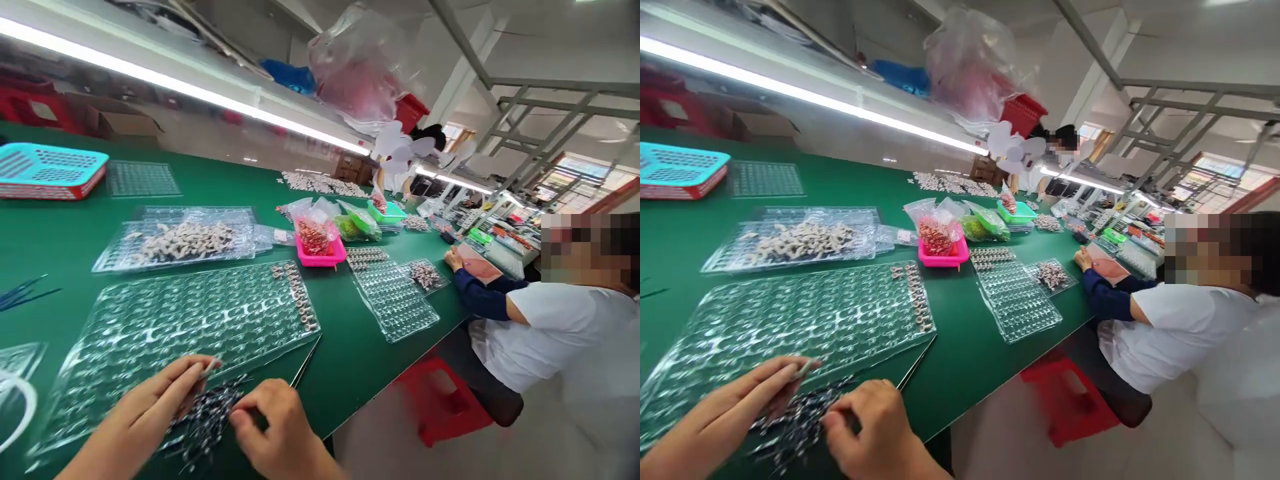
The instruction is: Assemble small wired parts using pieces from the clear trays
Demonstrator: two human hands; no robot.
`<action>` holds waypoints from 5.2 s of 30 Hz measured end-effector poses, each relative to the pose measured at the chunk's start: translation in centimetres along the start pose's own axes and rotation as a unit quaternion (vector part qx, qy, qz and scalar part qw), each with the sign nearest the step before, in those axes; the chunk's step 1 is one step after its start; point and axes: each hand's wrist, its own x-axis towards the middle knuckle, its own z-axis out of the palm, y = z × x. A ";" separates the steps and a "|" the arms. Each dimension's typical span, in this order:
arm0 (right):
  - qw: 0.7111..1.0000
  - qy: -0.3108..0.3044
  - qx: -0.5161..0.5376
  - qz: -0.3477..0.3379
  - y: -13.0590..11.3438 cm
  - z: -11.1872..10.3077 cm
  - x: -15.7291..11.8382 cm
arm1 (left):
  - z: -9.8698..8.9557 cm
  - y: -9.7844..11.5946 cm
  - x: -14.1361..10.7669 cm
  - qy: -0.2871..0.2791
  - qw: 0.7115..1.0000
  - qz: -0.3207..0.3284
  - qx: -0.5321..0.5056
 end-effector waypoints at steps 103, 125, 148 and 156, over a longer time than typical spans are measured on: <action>0.997 0.051 0.043 -0.026 0.0 -0.9 -0.1 | 0.6 1.2 -0.9 -0.273 0.916 -0.117 -0.271; 0.978 0.040 0.188 0.078 -0.3 -1.3 -0.2 | 0.9 0.5 -1.3 -0.303 0.884 -0.080 -0.346; 0.979 0.108 0.124 0.123 0.1 -1.1 -0.5 | 2.2 0.7 -1.5 -0.218 0.904 -0.055 -0.364; 0.982 0.111 0.111 0.109 0.1 -1.0 -0.5 | 2.3 0.9 -1.4 -0.215 0.877 -0.088 -0.421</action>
